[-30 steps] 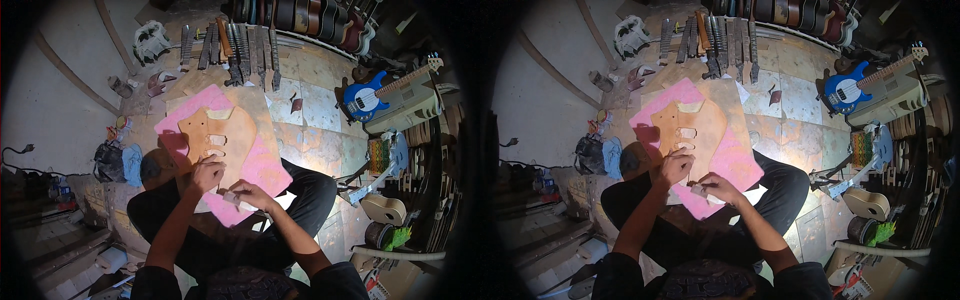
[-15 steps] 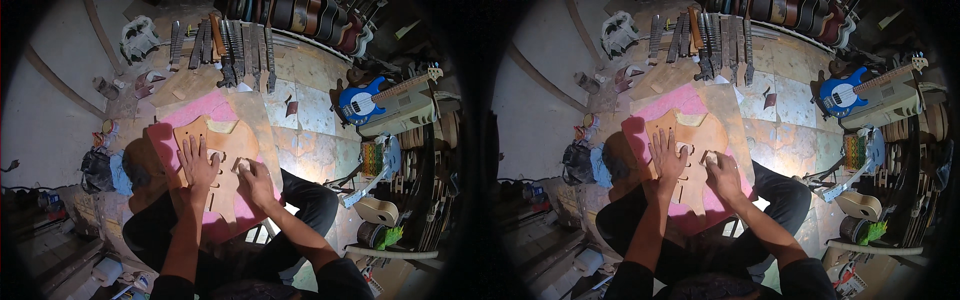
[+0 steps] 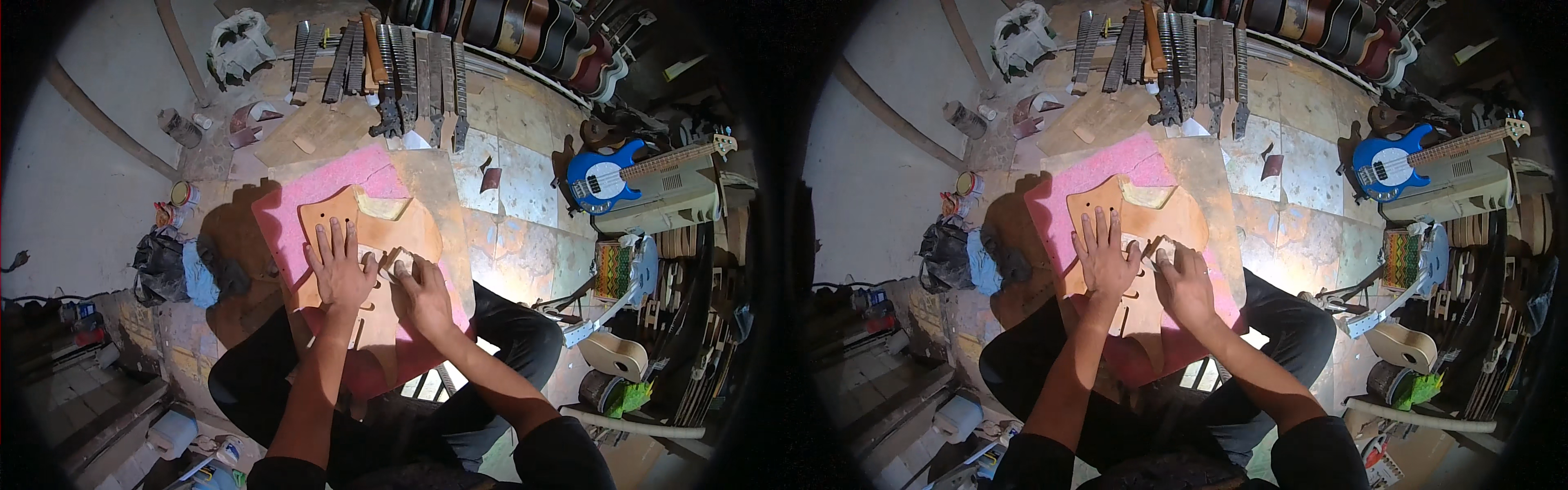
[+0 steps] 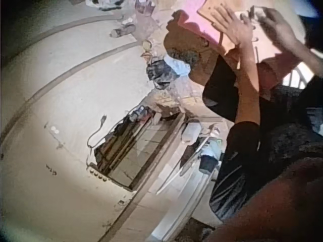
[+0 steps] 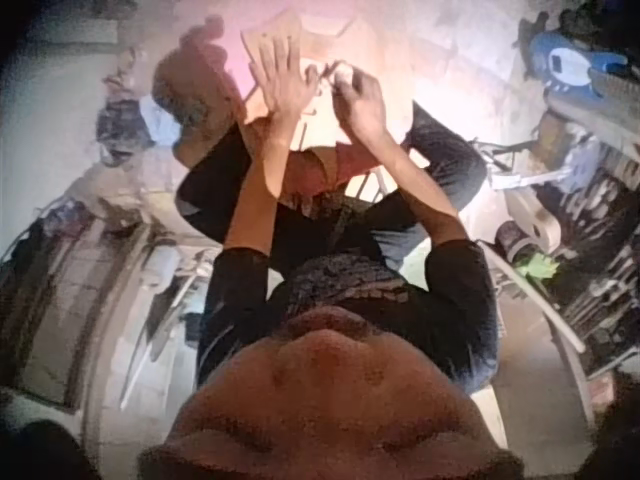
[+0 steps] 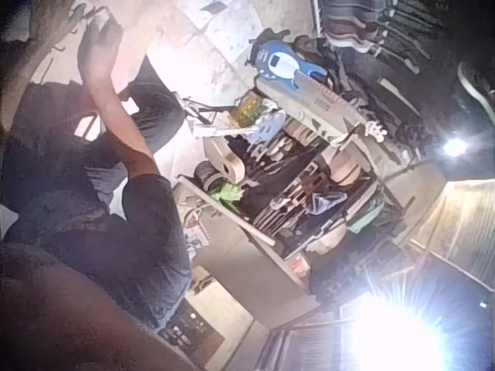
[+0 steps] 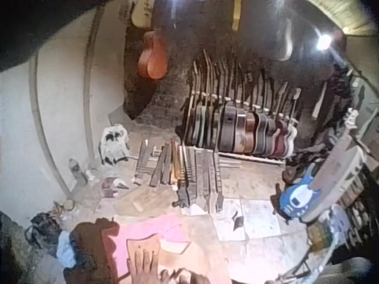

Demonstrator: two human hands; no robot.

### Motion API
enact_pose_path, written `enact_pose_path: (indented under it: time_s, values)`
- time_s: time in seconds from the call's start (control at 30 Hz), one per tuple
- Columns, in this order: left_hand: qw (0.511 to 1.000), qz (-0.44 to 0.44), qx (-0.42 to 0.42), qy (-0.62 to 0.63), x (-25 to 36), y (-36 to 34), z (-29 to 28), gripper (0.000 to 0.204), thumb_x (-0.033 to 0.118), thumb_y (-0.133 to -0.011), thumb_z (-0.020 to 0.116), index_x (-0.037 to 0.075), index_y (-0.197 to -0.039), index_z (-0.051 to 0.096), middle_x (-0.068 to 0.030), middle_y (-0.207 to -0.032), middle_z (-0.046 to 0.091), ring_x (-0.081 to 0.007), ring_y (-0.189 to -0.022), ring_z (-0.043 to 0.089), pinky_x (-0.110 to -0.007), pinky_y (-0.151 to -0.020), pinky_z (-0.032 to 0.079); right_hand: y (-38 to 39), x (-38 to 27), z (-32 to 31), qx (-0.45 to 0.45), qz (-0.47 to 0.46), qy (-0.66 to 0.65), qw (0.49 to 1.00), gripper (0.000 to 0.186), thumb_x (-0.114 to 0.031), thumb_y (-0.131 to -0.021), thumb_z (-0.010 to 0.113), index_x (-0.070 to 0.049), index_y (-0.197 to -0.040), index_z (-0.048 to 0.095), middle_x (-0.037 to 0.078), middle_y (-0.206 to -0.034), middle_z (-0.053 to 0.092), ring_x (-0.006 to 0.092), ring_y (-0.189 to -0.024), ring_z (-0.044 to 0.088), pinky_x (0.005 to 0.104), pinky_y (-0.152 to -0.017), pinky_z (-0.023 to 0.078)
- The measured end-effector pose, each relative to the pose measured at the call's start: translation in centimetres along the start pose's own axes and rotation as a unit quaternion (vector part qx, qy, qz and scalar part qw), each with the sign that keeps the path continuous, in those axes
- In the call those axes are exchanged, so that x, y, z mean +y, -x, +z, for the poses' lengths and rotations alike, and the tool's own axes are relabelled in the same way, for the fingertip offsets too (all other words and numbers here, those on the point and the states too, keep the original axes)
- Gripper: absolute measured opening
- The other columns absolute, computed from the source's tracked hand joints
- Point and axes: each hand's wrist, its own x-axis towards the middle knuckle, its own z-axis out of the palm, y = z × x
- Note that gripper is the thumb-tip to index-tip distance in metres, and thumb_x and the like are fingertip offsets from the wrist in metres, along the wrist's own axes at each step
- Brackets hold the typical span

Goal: The person sands the surface of a wooden guitar body by hand using a small piece of sandpaper, moving it back and forth over the wood.

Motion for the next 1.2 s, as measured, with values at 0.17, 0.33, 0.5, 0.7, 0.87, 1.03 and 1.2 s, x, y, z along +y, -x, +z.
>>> enact_pose_path:
  time_s: [0.17,0.33,0.5,0.7,0.87,1.03,1.2]
  values:
    - [1.0,-0.001,-0.003,0.008,0.5,-0.3,-0.1,0.08,0.051,-0.1,0.053,0.016,-0.169,0.035,-0.0136,-0.179,0.019,-0.0404,-0.165,0.011,-0.067,-0.129,0.01,-7.9,3.3,1.5,0.069,0.06,0.038,0.995,0.028,-0.012,-0.091,0.072,-0.011,-0.118,0.078,0.023,-0.123,0.067,0.0441,-0.111,0.063,0.0501,-0.095,0.054]
    - [1.0,-0.01,-0.011,0.018,0.3,-0.1,-0.2,0.082,0.049,-0.098,0.056,0.015,-0.169,0.034,-0.0135,-0.18,0.017,-0.0397,-0.165,0.01,-0.066,-0.13,0.01,-11.4,4.9,2.7,0.049,0.075,0.028,0.996,0.029,-0.012,-0.087,0.072,-0.011,-0.116,0.078,0.023,-0.125,0.068,0.0448,-0.115,0.062,0.0516,-0.102,0.048]
    - [1.0,-0.004,0.015,0.007,0.5,-0.4,-0.1,0.08,0.05,-0.098,0.054,0.016,-0.168,0.037,-0.0137,-0.178,0.023,-0.0402,-0.164,0.015,-0.067,-0.129,0.012,-11.2,4.4,2.9,0.11,0.089,0.026,0.99,0.031,-0.009,-0.085,0.072,-0.009,-0.116,0.075,0.025,-0.125,0.068,0.0462,-0.113,0.062,0.0526,-0.1,0.05]
    - [1.0,-0.006,0.02,0.015,0.1,-0.1,0.4,0.08,0.05,-0.098,0.055,0.017,-0.168,0.038,-0.0134,-0.178,0.023,-0.0403,-0.164,0.015,-0.067,-0.129,0.012,-4.6,1.6,2.8,0.079,0.038,0.001,0.996,0.019,-0.009,-0.089,0.075,-0.005,-0.108,0.076,0.026,-0.126,0.067,0.0455,-0.113,0.061,0.0517,-0.099,0.051]
    - [1.0,-0.009,0.008,0.006,0.2,-0.2,-0.1,0.079,0.05,-0.098,0.055,0.017,-0.168,0.038,-0.0132,-0.178,0.022,-0.04,-0.165,0.014,-0.067,-0.129,0.012,-0.9,0.4,1.7,0.039,-0.006,0.002,0.999,0.026,-0.01,-0.091,0.076,-0.008,-0.116,0.076,0.024,-0.128,0.066,0.044,-0.112,0.061,0.0526,-0.098,0.051]
    - [1.0,-0.006,0.001,0.024,0.9,-0.6,0.0,0.081,0.048,-0.097,0.057,0.016,-0.169,0.036,-0.0128,-0.18,0.018,-0.0387,-0.166,0.009,-0.065,-0.13,0.008,-11.5,5.3,1.9,0.103,0.104,0.035,0.989,0.021,-0.01,-0.094,0.066,-0.006,-0.114,0.073,0.025,-0.125,0.068,0.0458,-0.112,0.062,0.0517,-0.097,0.05]
    - [1.0,-0.012,0.003,0.008,0.0,-0.3,0.0,0.08,0.049,-0.099,0.054,0.017,-0.169,0.036,-0.0129,-0.179,0.02,-0.0394,-0.165,0.012,-0.067,-0.129,0.01,-5.0,0.9,2.2,0.077,0.049,0.023,0.996,0.024,-0.012,-0.09,0.074,-0.005,-0.112,0.074,0.026,-0.123,0.066,0.0445,-0.108,0.062,0.0524,-0.095,0.05]
